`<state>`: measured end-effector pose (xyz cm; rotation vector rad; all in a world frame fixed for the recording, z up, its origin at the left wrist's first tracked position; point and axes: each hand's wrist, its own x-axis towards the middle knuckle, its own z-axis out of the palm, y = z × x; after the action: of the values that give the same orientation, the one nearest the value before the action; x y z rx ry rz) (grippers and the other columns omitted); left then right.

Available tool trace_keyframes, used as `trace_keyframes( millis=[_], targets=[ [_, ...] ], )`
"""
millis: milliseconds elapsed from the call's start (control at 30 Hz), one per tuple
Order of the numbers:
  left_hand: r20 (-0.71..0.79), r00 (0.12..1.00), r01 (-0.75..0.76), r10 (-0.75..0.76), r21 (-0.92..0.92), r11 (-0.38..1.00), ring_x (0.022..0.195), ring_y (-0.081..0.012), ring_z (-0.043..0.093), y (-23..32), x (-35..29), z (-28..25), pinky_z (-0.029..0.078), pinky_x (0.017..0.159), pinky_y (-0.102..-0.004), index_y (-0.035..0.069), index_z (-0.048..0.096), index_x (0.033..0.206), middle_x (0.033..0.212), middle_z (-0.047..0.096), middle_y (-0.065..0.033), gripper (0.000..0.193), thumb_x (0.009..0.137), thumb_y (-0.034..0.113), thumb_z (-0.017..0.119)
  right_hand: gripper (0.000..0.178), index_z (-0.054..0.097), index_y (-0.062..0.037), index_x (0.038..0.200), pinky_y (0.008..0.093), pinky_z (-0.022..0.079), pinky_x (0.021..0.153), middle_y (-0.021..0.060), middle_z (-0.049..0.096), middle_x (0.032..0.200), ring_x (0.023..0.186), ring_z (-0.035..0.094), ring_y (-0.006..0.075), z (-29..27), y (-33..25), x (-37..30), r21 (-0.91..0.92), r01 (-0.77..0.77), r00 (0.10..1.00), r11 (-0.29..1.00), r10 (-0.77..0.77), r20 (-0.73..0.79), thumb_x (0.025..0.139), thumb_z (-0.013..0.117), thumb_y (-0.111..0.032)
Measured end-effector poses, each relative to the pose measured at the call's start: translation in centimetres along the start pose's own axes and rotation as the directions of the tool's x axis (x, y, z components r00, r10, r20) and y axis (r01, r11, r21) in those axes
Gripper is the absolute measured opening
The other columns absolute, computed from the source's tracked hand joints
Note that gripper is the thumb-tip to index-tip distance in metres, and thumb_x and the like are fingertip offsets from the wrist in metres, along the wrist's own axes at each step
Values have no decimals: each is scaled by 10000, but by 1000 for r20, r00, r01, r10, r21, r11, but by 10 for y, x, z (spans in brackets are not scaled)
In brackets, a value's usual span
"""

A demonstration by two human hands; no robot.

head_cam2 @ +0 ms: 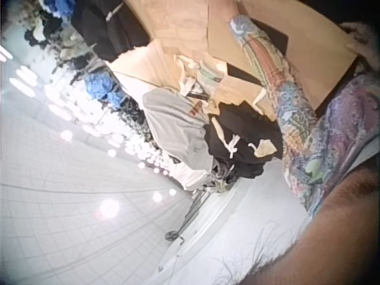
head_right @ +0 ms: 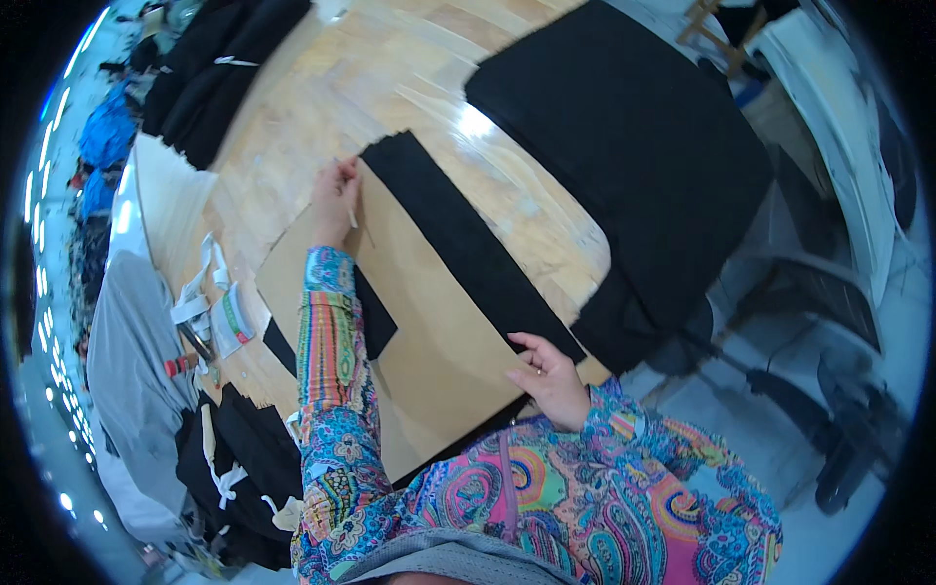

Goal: The person uses a cardboard template to trace shapes onto black fabric. They place the template on the fabric, trace the outline with a white marker, and then move the template to a new position to repeat the process. The person handles the template and fabric repeatedly to mark multiple sections.

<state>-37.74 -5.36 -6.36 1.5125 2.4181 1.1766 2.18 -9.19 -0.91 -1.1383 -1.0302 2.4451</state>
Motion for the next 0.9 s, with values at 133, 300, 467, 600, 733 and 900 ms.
trace_keyframes(
  millis=[133,300,467,600,733,900],
  targets=[
    [2,1000,27,-27,-5,1000,803,-274,554,-9,1,2,458,716,-349,35,531,835,960,613,-154,82,805,62,603,150,552,4,952,265,533,668,92,616,868,764,631,158,-6,4,-11,170,-314,934,934,336,-121,860,605,-102],
    [18,1000,-2,2,21,1000,884,-274,574,5,3,-4,466,769,-351,25,516,850,961,608,-154,86,818,38,595,213,580,15,870,271,541,622,105,617,765,689,644,174,-8,7,-13,141,-342,912,929,364,-187,857,627,-193],
    [18,1000,6,-6,-31,999,934,-261,585,9,2,-2,465,792,-343,21,514,860,972,608,-160,83,823,19,588,167,589,3,842,262,537,591,95,623,751,667,645,167,-7,7,-15,88,-309,916,947,321,-241,846,637,-157],
    [25,999,33,-33,-6,999,921,-190,590,8,3,-3,454,809,-292,25,513,851,1037,611,-139,80,837,15,591,166,595,3,818,254,531,574,88,623,737,653,641,159,-5,6,-16,73,-290,915,954,299,-272,835,649,-153],
    [14,1000,-3,3,-7,1000,921,-185,588,-1,3,0,452,809,-287,26,511,860,1038,614,-142,82,838,19,589,174,596,2,806,250,524,555,85,621,725,629,634,153,-3,1,-15,32,-271,899,962,265,-349,828,657,-159],
    [4,1000,11,-11,26,1000,932,-194,591,7,1,-1,451,817,-290,26,512,863,1040,617,-144,79,837,21,586,180,593,-2,801,247,511,528,86,615,713,598,621,146,-6,2,-14,9,-206,898,979,192,-396,833,653,-169]
  ],
)
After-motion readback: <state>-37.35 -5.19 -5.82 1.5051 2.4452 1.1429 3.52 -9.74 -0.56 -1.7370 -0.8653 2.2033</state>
